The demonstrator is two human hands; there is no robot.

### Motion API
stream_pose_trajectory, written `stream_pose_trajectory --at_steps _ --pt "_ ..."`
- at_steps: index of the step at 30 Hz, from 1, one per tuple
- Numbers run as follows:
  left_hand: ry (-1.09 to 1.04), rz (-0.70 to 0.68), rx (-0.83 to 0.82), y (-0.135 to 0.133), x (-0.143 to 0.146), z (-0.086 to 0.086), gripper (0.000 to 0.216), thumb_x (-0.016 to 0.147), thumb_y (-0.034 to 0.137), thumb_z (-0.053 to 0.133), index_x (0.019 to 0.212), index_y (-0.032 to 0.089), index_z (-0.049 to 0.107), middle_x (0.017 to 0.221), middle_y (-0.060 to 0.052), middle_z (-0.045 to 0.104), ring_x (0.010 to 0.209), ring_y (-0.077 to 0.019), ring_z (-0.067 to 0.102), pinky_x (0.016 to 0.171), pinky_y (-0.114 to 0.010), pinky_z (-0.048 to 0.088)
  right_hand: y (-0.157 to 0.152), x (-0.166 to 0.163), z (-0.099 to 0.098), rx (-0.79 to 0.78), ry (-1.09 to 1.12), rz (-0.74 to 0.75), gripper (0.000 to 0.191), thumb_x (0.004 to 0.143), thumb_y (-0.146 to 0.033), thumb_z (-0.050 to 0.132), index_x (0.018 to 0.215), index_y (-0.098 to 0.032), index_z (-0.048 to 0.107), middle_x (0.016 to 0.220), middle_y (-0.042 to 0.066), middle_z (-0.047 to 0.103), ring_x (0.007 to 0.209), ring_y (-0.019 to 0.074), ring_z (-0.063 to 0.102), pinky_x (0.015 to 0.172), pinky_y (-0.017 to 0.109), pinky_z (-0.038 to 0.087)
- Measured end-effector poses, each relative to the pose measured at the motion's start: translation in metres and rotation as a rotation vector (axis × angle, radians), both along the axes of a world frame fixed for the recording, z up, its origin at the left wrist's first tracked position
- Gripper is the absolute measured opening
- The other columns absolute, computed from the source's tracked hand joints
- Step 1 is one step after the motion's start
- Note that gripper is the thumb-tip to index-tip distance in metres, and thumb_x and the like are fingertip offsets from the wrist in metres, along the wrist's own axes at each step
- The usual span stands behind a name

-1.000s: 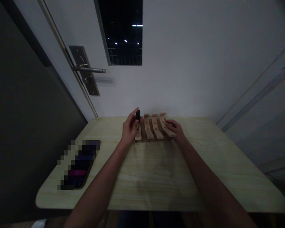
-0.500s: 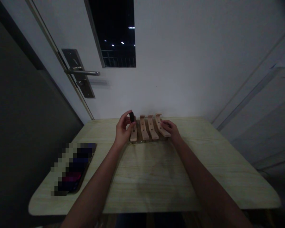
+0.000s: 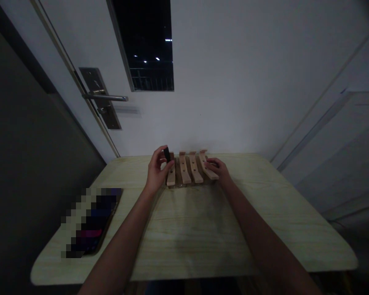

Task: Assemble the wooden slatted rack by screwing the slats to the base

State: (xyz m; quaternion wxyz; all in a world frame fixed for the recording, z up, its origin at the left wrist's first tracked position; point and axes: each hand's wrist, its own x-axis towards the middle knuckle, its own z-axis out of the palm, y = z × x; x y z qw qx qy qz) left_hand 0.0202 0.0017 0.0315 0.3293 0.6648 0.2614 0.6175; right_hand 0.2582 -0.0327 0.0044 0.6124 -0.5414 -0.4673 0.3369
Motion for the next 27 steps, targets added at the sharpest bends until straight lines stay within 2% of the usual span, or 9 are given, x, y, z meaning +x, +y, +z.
stream_pose_trajectory --at_steps 5,8,11,13,15,18,23,27 --pt "0.025 0.007 -0.03 -0.003 -0.001 0.002 0.056 0.074 0.022 0.068 0.126 0.028 0.047 0.091 -0.001 0.06 0.079 -0.0115 0.058 0.075 -0.025 0.048 -0.001 0.001 -0.001 0.016 -0.01 0.018 0.038 0.056 -0.05 0.072 0.078 -0.021 0.062 0.079 0.004 0.066 0.075 0.0196 0.061 0.069 0.034 0.048" --pt "0.039 -0.065 -0.042 -0.007 -0.003 0.003 0.058 0.08 0.025 0.062 0.133 0.027 0.038 0.095 -0.004 0.063 0.085 -0.0133 0.06 0.08 -0.028 0.048 -0.002 0.001 0.0 0.033 -0.002 0.03 0.037 0.056 -0.048 0.072 0.077 -0.02 0.062 0.079 0.003 0.066 0.075 0.0188 0.06 0.07 0.033 0.047" --pt "0.05 -0.16 -0.03 -0.009 -0.003 0.003 0.052 0.085 0.027 0.056 0.132 0.026 0.036 0.103 -0.007 0.064 0.092 -0.0156 0.061 0.087 -0.034 0.047 -0.002 0.0 0.001 0.021 0.0 0.021 0.038 0.054 -0.049 0.074 0.076 -0.02 0.061 0.077 0.003 0.065 0.073 0.0186 0.06 0.068 0.033 0.047" --pt "0.067 -0.128 -0.01 -0.008 -0.002 0.003 0.048 0.084 0.028 0.056 0.13 0.028 0.04 0.108 -0.007 0.062 0.095 -0.0165 0.06 0.088 -0.035 0.047 -0.002 0.0 0.001 0.013 0.001 0.014 0.039 0.054 -0.049 0.073 0.075 -0.02 0.06 0.077 0.003 0.065 0.072 0.0187 0.06 0.066 0.033 0.048" --pt "0.076 0.001 0.029 -0.007 -0.001 0.002 0.048 0.079 0.027 0.063 0.125 0.029 0.046 0.111 -0.006 0.058 0.097 -0.0168 0.058 0.085 -0.034 0.048 -0.002 0.0 0.001 0.015 0.007 0.017 0.038 0.054 -0.049 0.073 0.075 -0.02 0.06 0.077 0.002 0.064 0.072 0.0185 0.06 0.066 0.032 0.047" --pt "0.051 0.116 0.048 -0.004 0.001 0.0 0.051 0.072 0.024 0.07 0.12 0.03 0.051 0.105 -0.004 0.057 0.093 -0.0157 0.056 0.081 -0.031 0.049 -0.001 0.001 -0.001 0.024 0.007 0.026 0.037 0.055 -0.049 0.073 0.076 -0.02 0.061 0.076 0.002 0.064 0.072 0.0184 0.06 0.068 0.033 0.047" --pt "0.025 0.076 0.019 -0.005 0.002 0.0 0.052 0.075 0.023 0.067 0.124 0.03 0.05 0.093 -0.001 0.058 0.082 -0.0126 0.056 0.078 -0.029 0.05 0.0 0.002 -0.002 0.026 0.004 0.021 0.038 0.054 -0.05 0.073 0.077 -0.021 0.061 0.078 0.002 0.065 0.075 0.0189 0.06 0.071 0.034 0.048" --pt "0.035 0.032 0.008 -0.01 0.001 0.002 0.059 0.078 0.024 0.064 0.133 0.03 0.042 0.096 -0.003 0.061 0.083 -0.0117 0.059 0.079 -0.027 0.051 0.001 0.001 -0.001 0.02 0.01 0.011 0.038 0.052 -0.049 0.074 0.075 -0.021 0.062 0.078 0.002 0.065 0.075 0.019 0.06 0.071 0.034 0.048"
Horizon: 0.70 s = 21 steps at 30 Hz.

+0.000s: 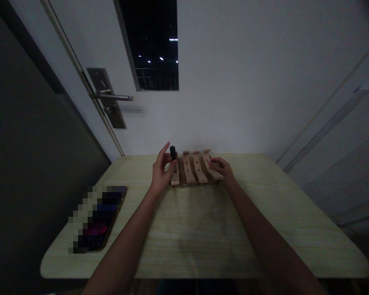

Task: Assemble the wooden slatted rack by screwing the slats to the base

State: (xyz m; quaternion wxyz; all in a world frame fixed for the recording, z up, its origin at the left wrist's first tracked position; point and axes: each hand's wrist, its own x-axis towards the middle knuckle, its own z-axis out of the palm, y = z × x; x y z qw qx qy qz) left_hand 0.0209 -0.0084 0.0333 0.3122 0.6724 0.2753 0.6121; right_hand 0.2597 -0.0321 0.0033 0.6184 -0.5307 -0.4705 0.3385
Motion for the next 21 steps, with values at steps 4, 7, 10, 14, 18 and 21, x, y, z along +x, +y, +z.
stream_pose_trajectory --at_steps 4,7,10,14,18,21 --pt "0.015 -0.09 -0.053 -0.0037 -0.0009 0.0014 0.054 0.081 0.026 0.061 0.132 0.029 0.043 0.105 -0.006 0.063 0.091 -0.0137 0.061 0.085 -0.03 0.05 0.0003 -0.0012 0.0003 -0.002 -0.013 -0.008 0.038 0.054 -0.05 0.073 0.074 -0.021 0.061 0.077 0.003 0.065 0.073 0.0194 0.061 0.068 0.034 0.048" --pt "0.0 -0.062 -0.048 -0.0019 -0.0003 0.0006 0.053 0.079 0.026 0.063 0.129 0.03 0.046 0.108 -0.006 0.061 0.093 -0.0142 0.061 0.083 -0.031 0.051 0.0006 -0.0017 0.0002 -0.012 -0.017 -0.011 0.04 0.052 -0.053 0.073 0.074 -0.021 0.061 0.076 0.003 0.066 0.071 0.0196 0.061 0.066 0.034 0.048" --pt "0.008 0.047 0.007 0.0022 0.0006 -0.0016 0.057 0.072 0.022 0.07 0.125 0.03 0.051 0.108 -0.004 0.059 0.092 -0.0142 0.058 0.082 -0.03 0.051 0.0005 -0.0015 0.0001 -0.015 -0.013 -0.017 0.042 0.051 -0.053 0.074 0.074 -0.021 0.062 0.074 0.003 0.065 0.071 0.0199 0.061 0.066 0.034 0.048" --pt "0.028 0.073 0.028 0.0029 0.0001 -0.003 0.056 0.074 0.022 0.068 0.127 0.03 0.049 0.097 -0.002 0.061 0.083 -0.0122 0.057 0.08 -0.03 0.051 -0.0004 -0.001 -0.0004 -0.006 -0.023 -0.015 0.038 0.053 -0.051 0.073 0.075 -0.021 0.062 0.076 0.003 0.065 0.073 0.0198 0.06 0.067 0.033 0.047" --pt "0.034 0.009 0.02 -0.0019 -0.0011 -0.0019 0.059 0.081 0.025 0.061 0.136 0.03 0.038 0.098 -0.004 0.064 0.084 -0.013 0.061 0.08 -0.03 0.051 -0.0006 -0.001 -0.001 -0.017 0.027 -0.004 0.038 0.052 -0.047 0.075 0.075 -0.021 0.062 0.076 0.002 0.065 0.073 0.0196 0.061 0.069 0.034 0.047" --pt "0.029 -0.066 -0.012 -0.0036 -0.001 -0.0011 0.052 0.084 0.027 0.058 0.133 0.03 0.041 0.103 -0.006 0.065 0.089 -0.015 0.063 0.084 -0.033 0.05 0.0 -0.0009 -0.0013 -0.021 0.039 -0.005 0.037 0.051 -0.046 0.076 0.075 -0.021 0.062 0.076 0.002 0.064 0.072 0.0193 0.06 0.069 0.034 0.046"
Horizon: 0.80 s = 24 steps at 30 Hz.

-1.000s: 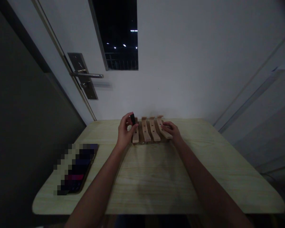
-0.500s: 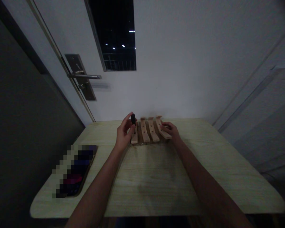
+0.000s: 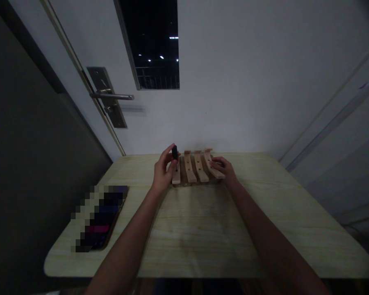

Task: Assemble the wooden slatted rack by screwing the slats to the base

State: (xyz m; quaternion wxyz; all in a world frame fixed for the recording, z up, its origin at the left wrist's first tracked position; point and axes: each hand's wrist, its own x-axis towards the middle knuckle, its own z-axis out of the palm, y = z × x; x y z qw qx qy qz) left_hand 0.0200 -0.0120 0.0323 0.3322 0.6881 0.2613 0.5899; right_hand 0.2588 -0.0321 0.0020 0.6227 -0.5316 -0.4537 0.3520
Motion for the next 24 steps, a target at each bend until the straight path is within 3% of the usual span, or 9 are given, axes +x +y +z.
stream_pose_trajectory --at_steps 3,9,18,24 --pt "-0.001 -0.023 -0.017 0.002 0.001 0.0 0.05 0.083 0.027 0.059 0.13 0.031 0.044 0.108 -0.007 0.063 0.095 -0.0163 0.062 0.087 -0.035 0.05 0.001 0.0 0.0 -0.008 -0.009 -0.002 0.036 0.052 -0.046 0.075 0.074 -0.021 0.061 0.074 0.001 0.064 0.07 0.019 0.06 0.066 0.034 0.046" --pt "0.01 0.135 0.06 0.009 0.0 -0.003 0.053 0.074 0.023 0.068 0.123 0.032 0.052 0.108 -0.004 0.057 0.095 -0.016 0.055 0.081 -0.032 0.05 0.002 0.001 -0.001 0.012 -0.034 0.005 0.036 0.052 -0.047 0.075 0.073 -0.021 0.061 0.075 0.002 0.065 0.071 0.019 0.06 0.068 0.034 0.046" --pt "-0.01 0.096 0.048 0.008 -0.004 -0.003 0.062 0.078 0.027 0.065 0.134 0.03 0.04 0.096 -0.002 0.057 0.08 -0.0105 0.055 0.078 -0.026 0.048 0.001 0.0 0.0 0.032 -0.072 0.0 0.042 0.053 -0.054 0.072 0.075 -0.02 0.061 0.078 0.004 0.066 0.074 0.0196 0.061 0.069 0.034 0.048" --pt "-0.005 0.031 0.006 0.007 -0.005 -0.003 0.052 0.081 0.03 0.061 0.131 0.028 0.045 0.106 -0.006 0.06 0.092 -0.0155 0.058 0.085 -0.031 0.048 0.002 0.001 -0.001 0.02 -0.068 -0.007 0.043 0.051 -0.053 0.073 0.076 -0.02 0.062 0.078 0.004 0.066 0.072 0.0202 0.061 0.067 0.035 0.048"
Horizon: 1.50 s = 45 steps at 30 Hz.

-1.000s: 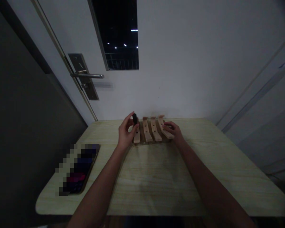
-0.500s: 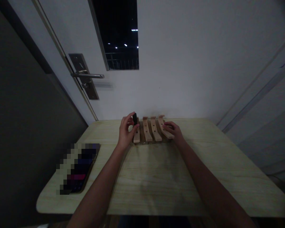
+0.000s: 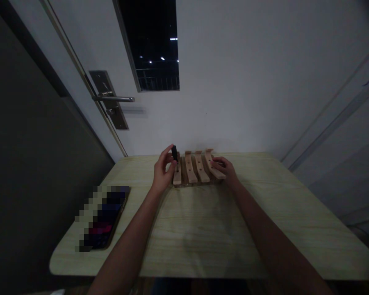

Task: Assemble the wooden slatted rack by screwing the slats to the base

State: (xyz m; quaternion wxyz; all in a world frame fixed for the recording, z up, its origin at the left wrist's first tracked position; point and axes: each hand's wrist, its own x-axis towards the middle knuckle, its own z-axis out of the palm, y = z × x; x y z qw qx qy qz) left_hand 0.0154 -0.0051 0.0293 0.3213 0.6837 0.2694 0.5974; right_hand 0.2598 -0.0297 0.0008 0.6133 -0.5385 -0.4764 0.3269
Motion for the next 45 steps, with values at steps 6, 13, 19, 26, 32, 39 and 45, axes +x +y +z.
stream_pose_trajectory --at_steps 6,13,19,26,32,39,45 --pt "-0.035 0.092 0.035 0.0043 0.0031 -0.0009 0.058 0.071 0.025 0.072 0.124 0.031 0.049 0.109 -0.004 0.057 0.094 -0.0149 0.055 0.078 -0.028 0.048 -0.0006 0.0004 -0.0009 -0.007 0.0 0.002 0.043 0.053 -0.053 0.073 0.078 -0.02 0.062 0.081 0.005 0.066 0.074 0.0205 0.061 0.069 0.035 0.048" --pt "-0.064 0.05 -0.005 0.0009 0.0014 0.0006 0.062 0.074 0.026 0.069 0.13 0.029 0.044 0.09 0.0 0.058 0.079 -0.011 0.057 0.077 -0.025 0.048 -0.0009 -0.0005 -0.0009 0.0 0.02 0.007 0.041 0.054 -0.051 0.073 0.078 -0.02 0.061 0.081 0.004 0.066 0.074 0.0198 0.061 0.069 0.035 0.048" --pt "-0.024 -0.048 -0.012 -0.0029 0.0016 0.0012 0.054 0.081 0.03 0.062 0.131 0.027 0.042 0.1 -0.005 0.063 0.095 -0.0169 0.06 0.087 -0.033 0.047 -0.0015 -0.0011 0.001 -0.016 0.004 -0.006 0.042 0.052 -0.053 0.073 0.076 -0.02 0.062 0.079 0.004 0.067 0.072 0.0199 0.061 0.067 0.034 0.048" --pt "-0.02 0.075 0.02 0.0021 0.0046 -0.0009 0.058 0.073 0.027 0.07 0.126 0.03 0.047 0.103 -0.004 0.058 0.092 -0.0151 0.055 0.078 -0.029 0.048 -0.0028 -0.0016 0.0019 -0.006 0.024 0.005 0.039 0.053 -0.049 0.073 0.076 -0.021 0.061 0.081 0.004 0.066 0.073 0.0196 0.061 0.067 0.034 0.048" --pt "-0.066 0.015 -0.016 -0.0003 0.0035 -0.0021 0.067 0.077 0.03 0.066 0.136 0.03 0.036 0.091 -0.002 0.059 0.081 -0.0125 0.058 0.08 -0.028 0.048 -0.0031 -0.0031 0.0047 -0.006 0.01 -0.021 0.038 0.051 -0.05 0.073 0.073 -0.021 0.06 0.077 0.003 0.065 0.074 0.0196 0.06 0.069 0.035 0.048" --pt "-0.012 -0.035 -0.03 -0.0041 0.004 0.0008 0.051 0.081 0.029 0.062 0.129 0.027 0.044 0.1 -0.006 0.063 0.091 -0.0154 0.06 0.086 -0.032 0.048 -0.0018 -0.0015 0.0023 -0.014 0.012 -0.004 0.04 0.052 -0.051 0.074 0.075 -0.021 0.061 0.077 0.004 0.065 0.073 0.0202 0.061 0.07 0.036 0.049" --pt "-0.068 0.019 -0.022 -0.0014 0.0087 0.0003 0.056 0.074 0.024 0.068 0.125 0.027 0.043 0.099 -0.004 0.061 0.085 -0.0136 0.061 0.08 -0.03 0.05 -0.0018 -0.0011 0.0014 -0.002 -0.004 -0.01 0.04 0.053 -0.052 0.073 0.075 -0.021 0.061 0.079 0.004 0.066 0.076 0.0206 0.061 0.072 0.037 0.049"
